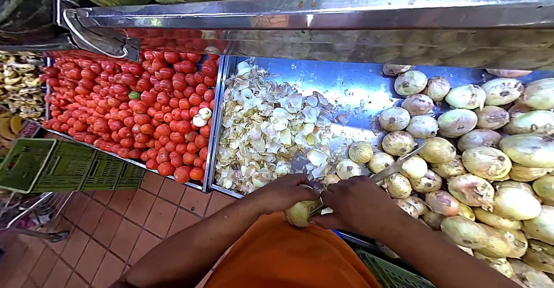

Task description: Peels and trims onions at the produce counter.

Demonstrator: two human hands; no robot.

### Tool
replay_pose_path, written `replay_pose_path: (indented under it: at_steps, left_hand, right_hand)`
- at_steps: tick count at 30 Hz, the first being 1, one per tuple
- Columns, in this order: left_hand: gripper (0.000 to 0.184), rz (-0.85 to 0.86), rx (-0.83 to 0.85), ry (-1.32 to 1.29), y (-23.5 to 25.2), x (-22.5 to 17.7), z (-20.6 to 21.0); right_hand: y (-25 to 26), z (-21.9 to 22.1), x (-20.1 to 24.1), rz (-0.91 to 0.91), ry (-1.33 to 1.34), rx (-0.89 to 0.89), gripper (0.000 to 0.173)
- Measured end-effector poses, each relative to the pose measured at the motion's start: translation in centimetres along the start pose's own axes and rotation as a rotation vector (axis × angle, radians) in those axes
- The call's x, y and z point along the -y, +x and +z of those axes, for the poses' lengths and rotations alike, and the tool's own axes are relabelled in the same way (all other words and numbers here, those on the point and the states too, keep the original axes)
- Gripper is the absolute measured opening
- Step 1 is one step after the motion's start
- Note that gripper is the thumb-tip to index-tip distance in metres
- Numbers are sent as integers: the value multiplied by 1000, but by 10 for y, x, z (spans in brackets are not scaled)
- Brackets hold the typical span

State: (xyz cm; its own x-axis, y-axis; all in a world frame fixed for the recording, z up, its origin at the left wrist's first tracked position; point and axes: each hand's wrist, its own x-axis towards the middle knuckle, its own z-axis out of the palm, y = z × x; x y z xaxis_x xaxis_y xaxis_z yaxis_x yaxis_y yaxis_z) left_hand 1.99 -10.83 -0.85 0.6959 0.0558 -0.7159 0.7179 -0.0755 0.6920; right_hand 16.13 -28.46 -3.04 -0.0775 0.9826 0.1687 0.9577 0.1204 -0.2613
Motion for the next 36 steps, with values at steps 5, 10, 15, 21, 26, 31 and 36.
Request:
replay_pose_path:
  at_steps: [5, 10, 15, 21, 26, 31, 36]
  left_hand:
    - [35, -4, -12, -54, 2, -3, -3]
    - [37, -27, 4, -21, 1, -7, -1]
    - [45, -101, 36, 30, 0, -7, 7]
    - [42, -136, 73, 92, 0, -8, 11]
    - [40, -121, 115, 30, 4, -6, 13]
    - [38, -122, 67, -180, 3, -2, 9]
    - [40, -100, 40, -309, 3, 7, -3]
  right_hand:
    - [-8, -10, -6, 74, -52, -42, 73]
    - [-10, -13, -9, 88, -93, 4, 75]
    - [-8, -6, -9, 11, -15, 55, 77]
    - [-10, 7, -13, -73, 114, 78, 76]
    - [-13, 26, -20, -181, 215, -59, 70]
    - [-21, 24, -12, -176, 149, -167, 68]
    - [-35, 20, -14, -120, 156, -110, 67]
